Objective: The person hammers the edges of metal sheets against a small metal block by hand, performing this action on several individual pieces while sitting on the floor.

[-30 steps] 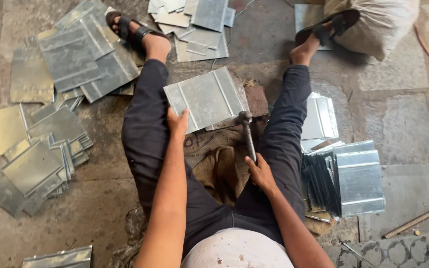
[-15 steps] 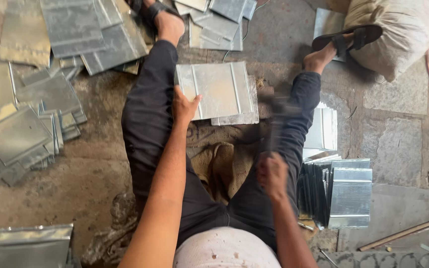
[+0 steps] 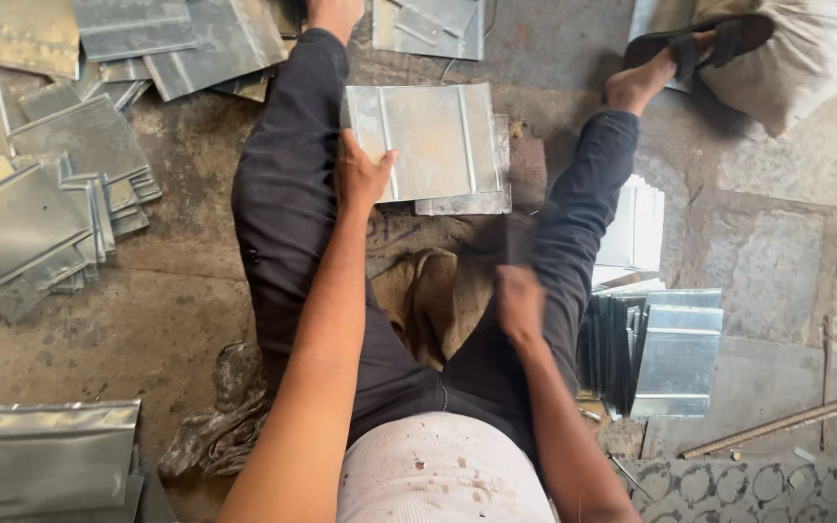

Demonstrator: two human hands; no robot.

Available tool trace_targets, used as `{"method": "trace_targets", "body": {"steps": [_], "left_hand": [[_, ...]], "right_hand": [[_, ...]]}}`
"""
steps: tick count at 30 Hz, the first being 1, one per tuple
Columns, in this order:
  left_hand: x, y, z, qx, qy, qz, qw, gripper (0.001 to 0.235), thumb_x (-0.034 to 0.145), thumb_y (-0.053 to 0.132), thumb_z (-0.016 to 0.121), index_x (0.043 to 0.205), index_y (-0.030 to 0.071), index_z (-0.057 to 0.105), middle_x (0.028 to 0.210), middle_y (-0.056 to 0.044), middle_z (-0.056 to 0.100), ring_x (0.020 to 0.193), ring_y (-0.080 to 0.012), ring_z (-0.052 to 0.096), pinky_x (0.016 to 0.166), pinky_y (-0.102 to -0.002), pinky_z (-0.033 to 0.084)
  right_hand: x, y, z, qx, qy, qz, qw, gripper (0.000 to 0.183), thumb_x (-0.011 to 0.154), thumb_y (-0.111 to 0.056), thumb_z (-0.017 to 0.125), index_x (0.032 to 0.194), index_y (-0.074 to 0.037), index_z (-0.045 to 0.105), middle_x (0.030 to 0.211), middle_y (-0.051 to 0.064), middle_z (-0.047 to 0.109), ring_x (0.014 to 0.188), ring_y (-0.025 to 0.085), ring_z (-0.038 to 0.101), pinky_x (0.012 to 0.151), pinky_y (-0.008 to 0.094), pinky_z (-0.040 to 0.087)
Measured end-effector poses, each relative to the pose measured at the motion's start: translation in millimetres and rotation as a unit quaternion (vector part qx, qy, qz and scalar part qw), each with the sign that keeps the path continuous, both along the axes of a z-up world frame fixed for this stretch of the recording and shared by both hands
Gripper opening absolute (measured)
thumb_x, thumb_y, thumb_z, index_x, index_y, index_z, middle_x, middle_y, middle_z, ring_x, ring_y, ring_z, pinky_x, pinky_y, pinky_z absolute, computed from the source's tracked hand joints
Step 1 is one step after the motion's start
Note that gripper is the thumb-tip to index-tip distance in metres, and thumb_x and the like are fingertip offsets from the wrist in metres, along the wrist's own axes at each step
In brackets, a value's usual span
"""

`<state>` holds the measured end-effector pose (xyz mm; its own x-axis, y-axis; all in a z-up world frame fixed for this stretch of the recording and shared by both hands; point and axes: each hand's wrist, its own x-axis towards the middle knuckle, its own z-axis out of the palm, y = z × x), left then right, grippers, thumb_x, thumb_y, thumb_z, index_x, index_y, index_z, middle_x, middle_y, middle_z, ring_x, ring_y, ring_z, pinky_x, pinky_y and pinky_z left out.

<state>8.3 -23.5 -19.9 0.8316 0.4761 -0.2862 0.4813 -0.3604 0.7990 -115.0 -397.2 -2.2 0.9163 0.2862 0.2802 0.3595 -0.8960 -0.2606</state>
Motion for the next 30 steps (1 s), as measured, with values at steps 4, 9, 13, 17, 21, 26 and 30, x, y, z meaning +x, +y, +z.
{"method": "trace_targets", "body": {"steps": [4,9,13,17,21,26,30], "left_hand": [[13,7,-10,0.073,-0.147,0.033,0.986,0.094,0.080,0.031,0.086,0.142,-0.009,0.027,0.128,-0.038,0.058,0.113,-0.0473,0.063,0.094,-0.048,0.052],[-2,-1,12,0.056,-0.085,0.016,0.995,0.084,0.083,0.032,0.085,0.138,-0.003,0.032,0.127,-0.035,0.059,0.111,-0.0470,0.064,0.090,-0.049,0.054],[2,1,21,-0.034,0.021,0.002,0.999,0.085,0.091,0.036,0.073,0.149,-0.002,0.025,0.115,-0.031,0.069,0.096,-0.0398,0.074,0.083,-0.042,0.061],[7,1,-5,0.016,-0.067,0.011,0.998,0.088,0.088,0.033,0.080,0.144,-0.006,0.025,0.118,-0.032,0.064,0.101,-0.0382,0.071,0.084,-0.041,0.060],[7,1,-24,0.057,-0.085,0.017,0.995,0.084,0.087,0.034,0.084,0.140,-0.004,0.032,0.120,-0.031,0.066,0.109,-0.0456,0.068,0.088,-0.049,0.056],[4,2,-38,0.093,-0.134,0.025,0.986,0.084,0.084,0.035,0.085,0.137,-0.003,0.033,0.124,-0.034,0.062,0.109,-0.0475,0.066,0.089,-0.050,0.055],[4,-1,-23,0.033,-0.047,0.020,0.998,0.081,0.088,0.035,0.081,0.140,0.001,0.031,0.118,-0.032,0.065,0.103,-0.0455,0.069,0.084,-0.051,0.055]], "right_hand": [[20,24,72,0.377,0.356,-0.191,0.834,0.039,0.109,-0.038,0.050,0.093,-0.004,0.061,0.067,0.008,0.056,0.052,0.022,0.053,0.042,0.035,0.042],[28,5,196,0.517,0.187,-0.108,0.828,0.041,0.108,-0.053,0.045,0.105,-0.014,0.057,0.068,-0.005,0.055,0.049,0.006,0.054,0.038,0.023,0.043],[40,-8,198,0.616,-0.020,0.105,0.781,0.054,0.107,-0.066,0.044,0.108,-0.013,0.052,0.061,0.004,0.048,0.042,0.010,0.043,0.038,0.026,0.035],[52,-18,67,0.380,-0.148,-0.043,0.912,0.035,0.113,-0.039,0.044,0.107,-0.008,0.059,0.073,0.006,0.056,0.057,0.015,0.052,0.052,0.030,0.041],[18,19,8,0.209,0.209,-0.091,0.951,0.032,0.113,-0.029,0.053,0.093,-0.008,0.066,0.072,0.001,0.057,0.061,0.015,0.052,0.055,0.034,0.042],[25,39,131,0.439,0.345,-0.143,0.817,0.034,0.107,-0.040,0.048,0.091,-0.010,0.053,0.066,-0.002,0.049,0.050,0.011,0.044,0.041,0.031,0.036],[33,27,216,0.549,0.204,-0.032,0.810,0.054,0.108,-0.062,0.034,0.094,-0.013,0.050,0.062,0.000,0.045,0.044,0.007,0.039,0.038,0.024,0.031]]}}
